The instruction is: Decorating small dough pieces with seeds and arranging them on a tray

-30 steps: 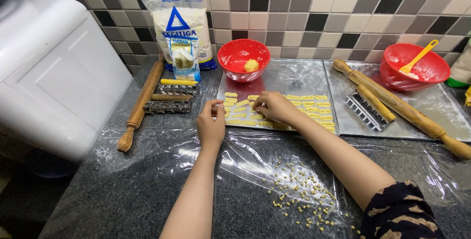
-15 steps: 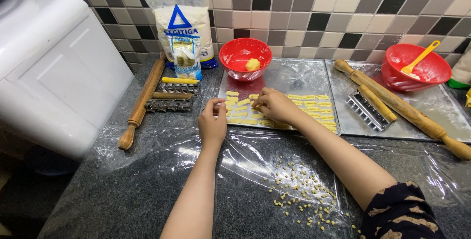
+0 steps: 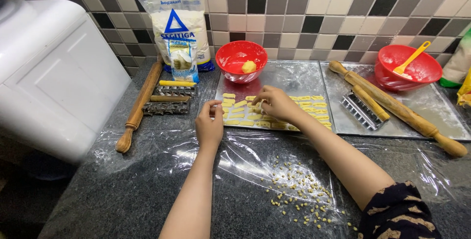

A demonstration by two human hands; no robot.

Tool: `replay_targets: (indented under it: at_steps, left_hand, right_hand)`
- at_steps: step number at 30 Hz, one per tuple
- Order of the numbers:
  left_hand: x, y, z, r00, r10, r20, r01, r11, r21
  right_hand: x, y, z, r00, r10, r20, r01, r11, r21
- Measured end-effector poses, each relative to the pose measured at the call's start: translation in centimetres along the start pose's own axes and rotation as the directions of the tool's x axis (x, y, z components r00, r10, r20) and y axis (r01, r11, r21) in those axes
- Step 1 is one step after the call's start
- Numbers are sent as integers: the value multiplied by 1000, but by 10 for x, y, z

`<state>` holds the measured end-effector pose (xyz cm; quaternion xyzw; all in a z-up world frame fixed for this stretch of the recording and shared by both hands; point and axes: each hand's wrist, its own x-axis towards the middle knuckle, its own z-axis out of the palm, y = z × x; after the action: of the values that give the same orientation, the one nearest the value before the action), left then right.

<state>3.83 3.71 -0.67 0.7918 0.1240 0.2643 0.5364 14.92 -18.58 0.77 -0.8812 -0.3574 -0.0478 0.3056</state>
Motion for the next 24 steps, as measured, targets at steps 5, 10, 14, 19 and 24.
replay_targets:
  at_steps: [5,10,14,19,24]
  left_hand:
    - [2,-3,2,1000,26,-1,-26,1000,-6]
    - [0,3,0,1000,-17,8,17,1000,16]
    - [-3,6,-2,999,-36,8,36,999,8]
    - [-2,8,-2,1000,-28,9,28,1000,-3]
    - [-3,9,-3,1000,2,4,-2,1000,-13]
  right_hand:
    - [-12,-18,-31,994,15,-106,-4,994,105]
    - [-13,2,-5,996,-81,21,83,992,-93]
    - [-11,-1,4,979,-201,9,199,962,-185]
    - [0,0,13,948,-314,56,298,812,-502]
    - [3,6,22,933,-356,56,322,755,-571]
